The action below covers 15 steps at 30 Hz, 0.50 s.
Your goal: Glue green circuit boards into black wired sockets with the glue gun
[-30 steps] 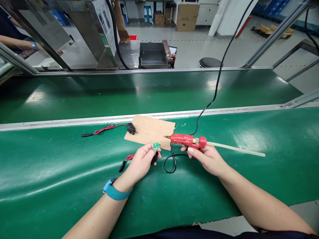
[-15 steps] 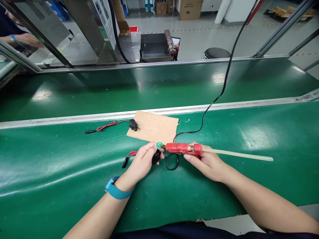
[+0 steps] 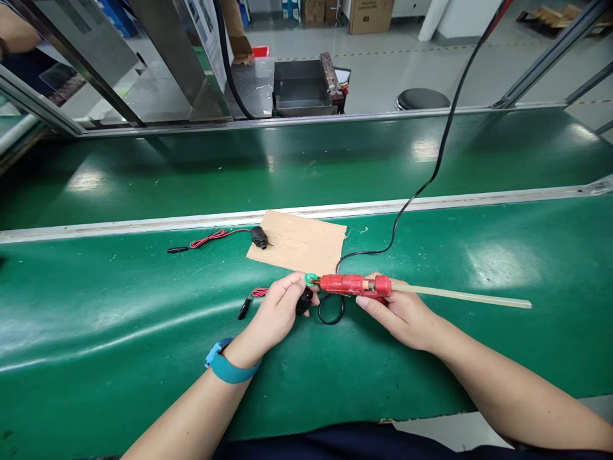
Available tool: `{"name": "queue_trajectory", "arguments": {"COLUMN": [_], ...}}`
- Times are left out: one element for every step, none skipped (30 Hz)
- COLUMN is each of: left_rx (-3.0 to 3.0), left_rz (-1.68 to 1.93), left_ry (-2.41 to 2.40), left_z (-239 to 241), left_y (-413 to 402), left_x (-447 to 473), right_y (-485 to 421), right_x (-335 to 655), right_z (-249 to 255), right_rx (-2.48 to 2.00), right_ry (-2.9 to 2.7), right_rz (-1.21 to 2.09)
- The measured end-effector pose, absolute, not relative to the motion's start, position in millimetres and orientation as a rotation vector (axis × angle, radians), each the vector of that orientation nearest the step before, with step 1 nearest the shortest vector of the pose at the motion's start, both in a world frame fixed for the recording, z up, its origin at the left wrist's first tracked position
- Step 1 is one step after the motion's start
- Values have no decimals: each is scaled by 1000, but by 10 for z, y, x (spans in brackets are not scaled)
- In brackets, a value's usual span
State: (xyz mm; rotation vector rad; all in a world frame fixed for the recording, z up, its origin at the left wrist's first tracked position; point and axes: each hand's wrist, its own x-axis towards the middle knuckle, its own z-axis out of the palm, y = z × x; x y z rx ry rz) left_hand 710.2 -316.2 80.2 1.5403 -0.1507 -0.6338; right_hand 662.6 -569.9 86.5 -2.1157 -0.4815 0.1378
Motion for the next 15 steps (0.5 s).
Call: {"name": "queue_trajectory", "arguments": {"left_rx": [1545,1551,1557,1562,1566,1569,1573,1577,1584,1593,1601,1610,1620,1632,1646], "left_rz": [-632,-631,-629,-626,-624,-620,-618,-615,-614,-611,-609,-607,-606,-605,-601], "left_ry": [-152,-152,-152,-152,-152,-152,-154,-156,-159,-161,-163,-164,-164,-164,-165], "left_z": [803,803,802,800,798,796,794,792,790,788,786,784,781,779,776], "left_y": [-3163,-3163,-3164,-3165,-3166,-3168,-3170,-3173,-3174,-3176,-3177,-3176,-3176,-3175,-3174], "left_x": [7102,7101,7099,7096,7093,7089,7086,7083,7081,7079,7077,7076,7074,7071,7067], "right_y": [-5701,-5702,-5704,-5705,-5705,-5704,-5703,-5701,-5699,-5697,-5696,-5695,-5696,-5698,-5701], "right_x": [6623,6619,6615,6612,6610,6609,6608,6609,6610,6611,6611,6612,6611,6610,6607], "right_z": [867,869,872,874,877,880,883,887,892,898,903,908,912,914,914], "right_rx": [-2115,-2115,-2115,-2114,-2113,-2113,-2116,-2121,-2128,-2135,-2141,-2144,-2147,-2149,-2153], "right_ry": [-478,-474,-470,-467,-466,-464,-464,-464,-464,-465,-467,-471,-473,-475,-476], "right_rz": [143,149,154,159,160,160,157,152,151,150,151,153,154,158,160]}}
